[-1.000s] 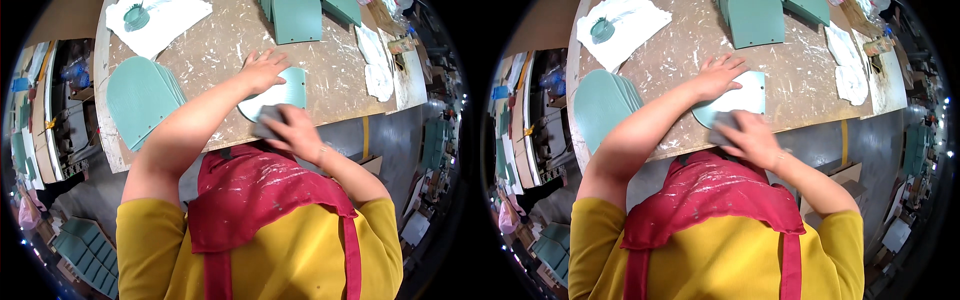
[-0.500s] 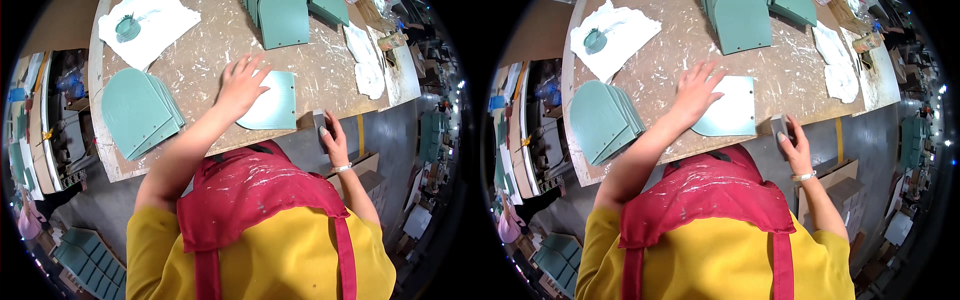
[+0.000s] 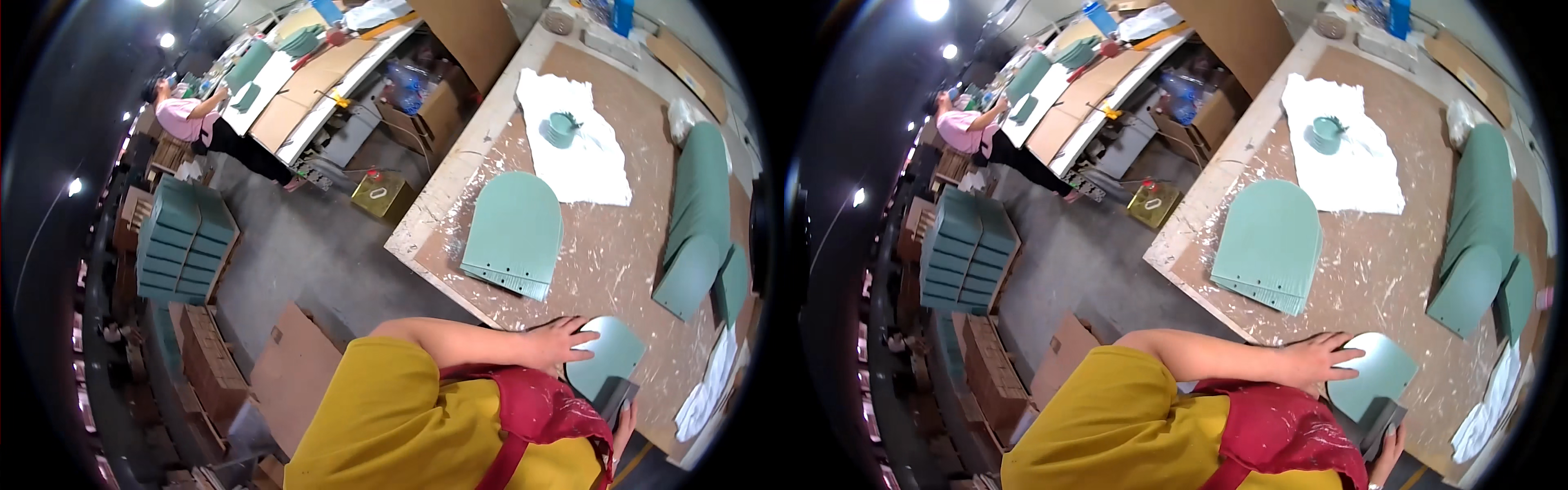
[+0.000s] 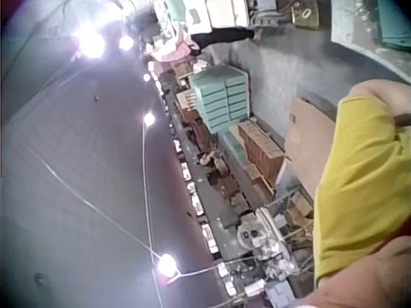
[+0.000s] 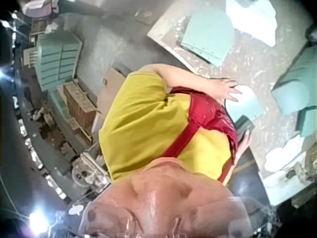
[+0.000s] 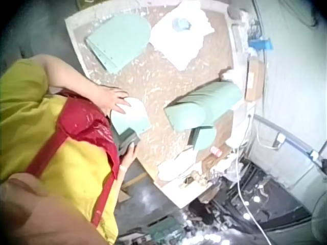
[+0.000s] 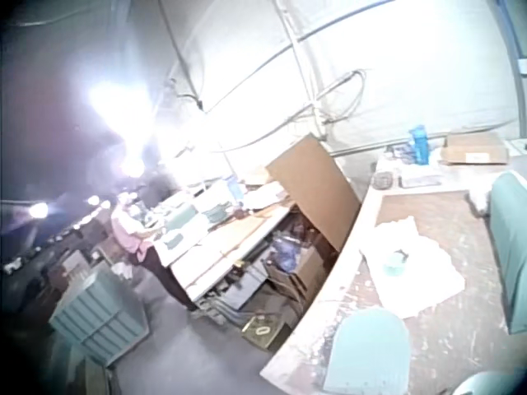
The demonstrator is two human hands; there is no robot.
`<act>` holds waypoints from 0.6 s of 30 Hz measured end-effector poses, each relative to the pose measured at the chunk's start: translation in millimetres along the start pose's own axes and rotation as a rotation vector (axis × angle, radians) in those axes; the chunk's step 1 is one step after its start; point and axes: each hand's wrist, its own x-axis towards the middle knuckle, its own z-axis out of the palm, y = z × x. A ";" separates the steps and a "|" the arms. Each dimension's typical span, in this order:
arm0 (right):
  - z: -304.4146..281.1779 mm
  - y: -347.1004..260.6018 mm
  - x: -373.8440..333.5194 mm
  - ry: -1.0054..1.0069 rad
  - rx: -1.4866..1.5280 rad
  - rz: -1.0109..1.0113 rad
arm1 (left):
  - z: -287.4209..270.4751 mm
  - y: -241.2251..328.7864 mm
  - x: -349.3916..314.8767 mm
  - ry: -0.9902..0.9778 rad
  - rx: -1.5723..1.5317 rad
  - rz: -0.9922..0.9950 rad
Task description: The worker is using a sanding block to smooth the surface of curved green wooden panels on a workbench.
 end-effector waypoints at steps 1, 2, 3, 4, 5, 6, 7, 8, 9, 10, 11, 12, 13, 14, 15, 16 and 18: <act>0.0 -2.0 1.3 -0.029 -0.053 0.003 | 1.9 -1.7 -3.5 0.042 -0.036 0.022; 3.2 -5.8 3.2 -0.044 -0.080 -0.002 | 2.7 -3.4 -6.0 0.058 -0.018 0.007; 5.1 -10.1 -0.3 -0.048 -0.099 -0.004 | 3.8 -5.3 -5.8 0.080 -0.059 0.050; 7.1 -11.9 -3.5 -0.040 -0.104 -0.007 | 5.3 -7.1 -5.4 0.098 -0.100 0.095; 7.2 -14.2 -7.4 -0.027 -0.104 -0.016 | 9.5 -9.7 -5.2 0.169 -0.086 0.161; 7.4 -17.3 -10.2 -0.015 -0.102 -0.023 | 11.7 -11.6 -3.2 0.178 -0.075 0.158; 7.7 -20.0 -12.9 0.000 -0.088 -0.029 | 13.0 -13.5 -1.3 0.189 -0.103 0.201; 7.5 -24.8 -14.9 0.016 -0.068 -0.038 | 14.5 -14.4 2.3 0.199 -0.131 0.246; 5.8 -28.9 -16.0 0.033 -0.036 -0.045 | 15.5 -13.5 8.2 0.260 -0.142 0.272; 3.2 -34.7 -17.2 0.053 0.010 -0.051 | 15.5 -12.3 13.6 0.265 -0.134 0.274; 1.0 -41.2 -17.8 0.069 0.064 -0.058 | 11.4 -5.6 20.3 0.298 -0.111 0.261; -2.6 -48.8 -17.1 0.085 0.128 -0.062 | 7.4 0.5 27.0 0.331 -0.087 0.250; -5.5 -56.8 -16.5 0.089 0.196 -0.063 | 3.6 5.1 34.2 0.332 -0.082 0.252; -8.3 -64.1 -15.8 0.094 0.268 -0.064 | 0.2 7.2 42.0 0.332 -0.080 0.240; -11.4 -70.6 -14.2 0.090 0.335 -0.062 | -1.3 7.4 48.1 0.331 -0.078 0.228; -13.0 -76.2 -13.3 0.082 0.399 -0.057 | 0.1 6.6 53.1 0.334 -0.071 0.232; -16.5 -85.3 -11.3 0.060 0.514 -0.033 | 6.2 5.4 63.0 0.425 -0.016 0.295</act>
